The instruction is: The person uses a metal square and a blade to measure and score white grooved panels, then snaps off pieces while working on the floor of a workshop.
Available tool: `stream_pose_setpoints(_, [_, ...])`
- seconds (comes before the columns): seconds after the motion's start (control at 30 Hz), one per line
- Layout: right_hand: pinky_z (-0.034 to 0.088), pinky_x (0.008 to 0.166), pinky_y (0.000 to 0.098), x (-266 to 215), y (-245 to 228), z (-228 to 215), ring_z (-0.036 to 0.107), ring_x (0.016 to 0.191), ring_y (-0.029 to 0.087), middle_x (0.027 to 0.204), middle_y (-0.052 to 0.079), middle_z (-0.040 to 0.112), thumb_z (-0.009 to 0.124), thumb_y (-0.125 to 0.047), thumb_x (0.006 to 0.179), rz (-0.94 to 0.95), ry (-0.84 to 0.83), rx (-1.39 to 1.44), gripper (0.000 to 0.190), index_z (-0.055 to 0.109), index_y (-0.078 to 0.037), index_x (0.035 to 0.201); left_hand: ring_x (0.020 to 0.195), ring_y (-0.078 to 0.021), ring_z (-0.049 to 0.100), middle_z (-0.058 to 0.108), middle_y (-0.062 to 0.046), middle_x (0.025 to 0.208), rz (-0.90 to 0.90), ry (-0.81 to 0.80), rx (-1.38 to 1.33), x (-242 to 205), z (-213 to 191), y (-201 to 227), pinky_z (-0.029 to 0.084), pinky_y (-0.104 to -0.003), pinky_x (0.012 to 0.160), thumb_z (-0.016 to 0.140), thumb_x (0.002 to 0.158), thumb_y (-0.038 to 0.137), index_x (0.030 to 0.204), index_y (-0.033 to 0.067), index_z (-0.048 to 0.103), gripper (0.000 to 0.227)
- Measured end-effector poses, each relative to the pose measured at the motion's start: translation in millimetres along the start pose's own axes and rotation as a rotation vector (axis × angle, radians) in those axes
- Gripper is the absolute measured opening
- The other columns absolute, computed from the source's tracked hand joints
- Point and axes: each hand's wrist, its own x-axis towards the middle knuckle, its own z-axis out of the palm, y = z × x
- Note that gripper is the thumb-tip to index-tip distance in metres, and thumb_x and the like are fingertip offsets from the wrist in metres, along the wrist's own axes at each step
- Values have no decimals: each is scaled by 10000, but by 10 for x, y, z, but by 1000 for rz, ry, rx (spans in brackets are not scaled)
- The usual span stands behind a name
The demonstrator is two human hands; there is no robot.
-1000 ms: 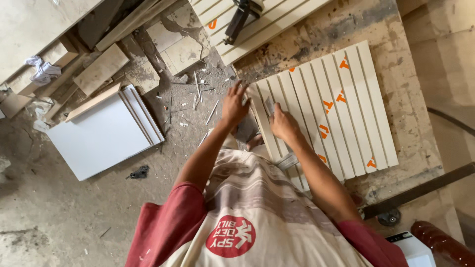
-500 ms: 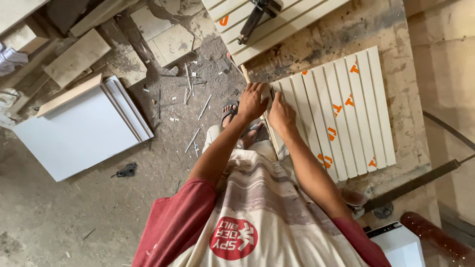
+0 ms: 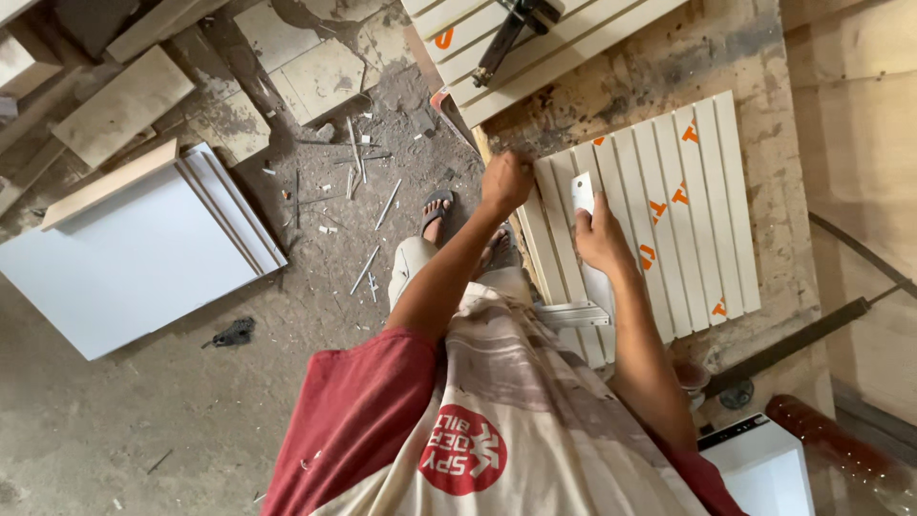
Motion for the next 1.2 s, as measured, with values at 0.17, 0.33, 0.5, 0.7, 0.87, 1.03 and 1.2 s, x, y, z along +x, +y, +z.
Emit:
stream_pose_setpoints(0.17, [515,717,589,-93,249,79,627,808,464,943,307,620,385,-280,1043,24,50,103,337,462,-26,1251,962,-373,745,780,-105,893,-120,-22,-106,104,-29,34,591,-508,850,665,747,285,884,254,812,203])
stream_pose_setpoints(0.33, [538,370,363,64,337,231,635,460,236,669,117,629,381,-256,1036,11,-4,208,246,498,-58,1124,1011,-415,721,766,-153,935,-92,-12,-154,217,-129,78,563,-533,897,653,751,246,933,150,776,240])
stream_pose_setpoints(0.5, [492,663,694,171,246,312,667,899,581,968,397,637,413,-274,1030,-108,-49,61,372,449,25,1247,998,-369,736,767,-144,909,-108,-111,-7,556,91,-237,576,-500,896,681,717,322,865,180,772,225])
stream_pose_setpoints(0.7, [463,339,338,14,374,-43,500,480,142,667,37,462,327,-544,1076,4,10,733,644,626,0,1250,918,-347,685,683,-213,904,144,364,-148,-722,-864,961,509,-439,857,506,1063,250,885,22,698,348])
stream_pose_setpoints(0.87, [367,485,164,-273,198,-692,432,604,39,721,-94,358,462,-576,1029,69,-5,1271,449,576,-153,1131,1076,-378,673,751,-186,954,177,-419,-494,-1779,-941,1764,448,-536,973,558,1024,534,1145,61,690,506])
stream_pose_setpoints(1.03, [620,649,331,-446,227,-1071,668,739,167,855,-21,580,660,-407,1046,-53,283,1340,301,481,-169,1086,1069,-429,691,747,-200,1022,262,-465,-476,-2199,-732,2259,516,-560,909,656,960,333,1269,122,598,379])
stream_pose_setpoints(1.2, [662,721,451,-718,82,-1382,754,863,322,999,199,694,472,-159,1137,-427,218,863,164,359,-94,1237,965,-168,759,780,-138,1069,-89,-823,-1390,-2173,-616,2447,632,-284,816,568,1106,417,1159,3,719,444])
